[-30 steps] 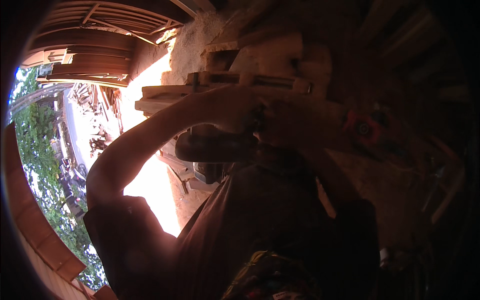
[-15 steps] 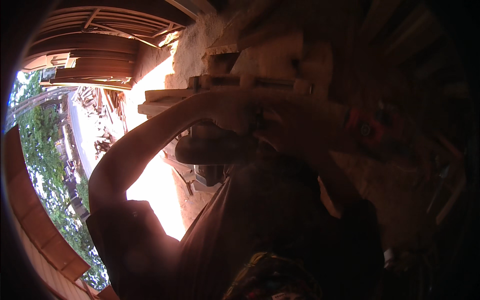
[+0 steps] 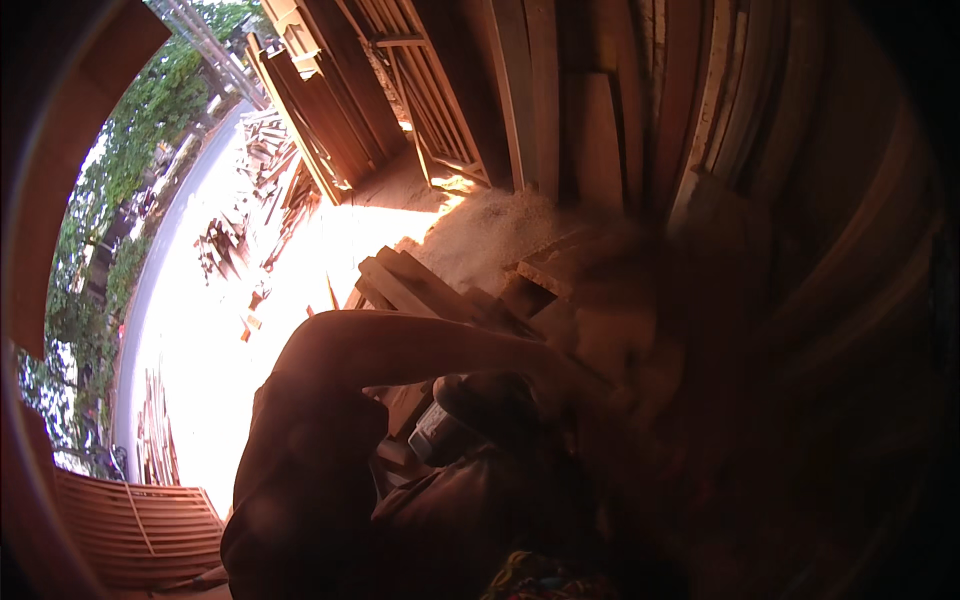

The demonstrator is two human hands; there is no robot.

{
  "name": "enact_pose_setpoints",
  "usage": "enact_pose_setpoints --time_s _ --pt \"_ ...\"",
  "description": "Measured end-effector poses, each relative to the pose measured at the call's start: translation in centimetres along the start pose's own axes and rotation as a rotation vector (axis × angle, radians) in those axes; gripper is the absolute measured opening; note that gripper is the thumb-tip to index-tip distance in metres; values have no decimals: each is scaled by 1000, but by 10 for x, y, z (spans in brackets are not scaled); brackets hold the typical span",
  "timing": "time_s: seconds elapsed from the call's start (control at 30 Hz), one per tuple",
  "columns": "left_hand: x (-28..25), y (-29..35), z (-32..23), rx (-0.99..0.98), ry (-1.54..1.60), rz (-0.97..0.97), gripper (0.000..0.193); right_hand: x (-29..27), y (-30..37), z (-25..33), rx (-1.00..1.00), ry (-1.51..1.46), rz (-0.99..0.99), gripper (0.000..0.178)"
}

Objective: The person measures a wooden plank with a try square and then uses a circular saw to cut it. They repeat the measuring and cutting process on the same plank multiple times.

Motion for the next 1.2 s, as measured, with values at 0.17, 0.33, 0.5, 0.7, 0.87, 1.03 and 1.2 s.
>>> enact_pose_setpoints --time_s 0.17,0.33,0.5,0.7,0.87,1.03,1.2 --pt "3 -5 1 12 16 -22 66 1 15 -6 5 44 8 57" --pt "7 -6 -3 20 16 -19 66 7 21 -2 -7 86 -9 55" --pt "3 -12 -9 35 7 -35 66 17 28 -5 -12 162 -45 53" --pt "8 -11 -9 20 15 -58 66 28 30 1 -48 221 -88 50" --pt "12 -5 -5 3 25 -70 67 40 36 8 -67 273 -120 48" --pt "24 1 -4 -12 49 -77 67 55 40 22 -91 309 -151 46" --pt "14 -3 -5 -1 -8 -46 67 49 37 15 -38 352 -266 45"
Point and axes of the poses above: each hand's wrist, its own y-axis away from the middle knuckle, its own x-axis out of the palm, z = x × y, the point moved 10 cm from there along -y, towards the middle knuckle, and after that the axes turned 8 degrees about -x, right-handed, at the moved point
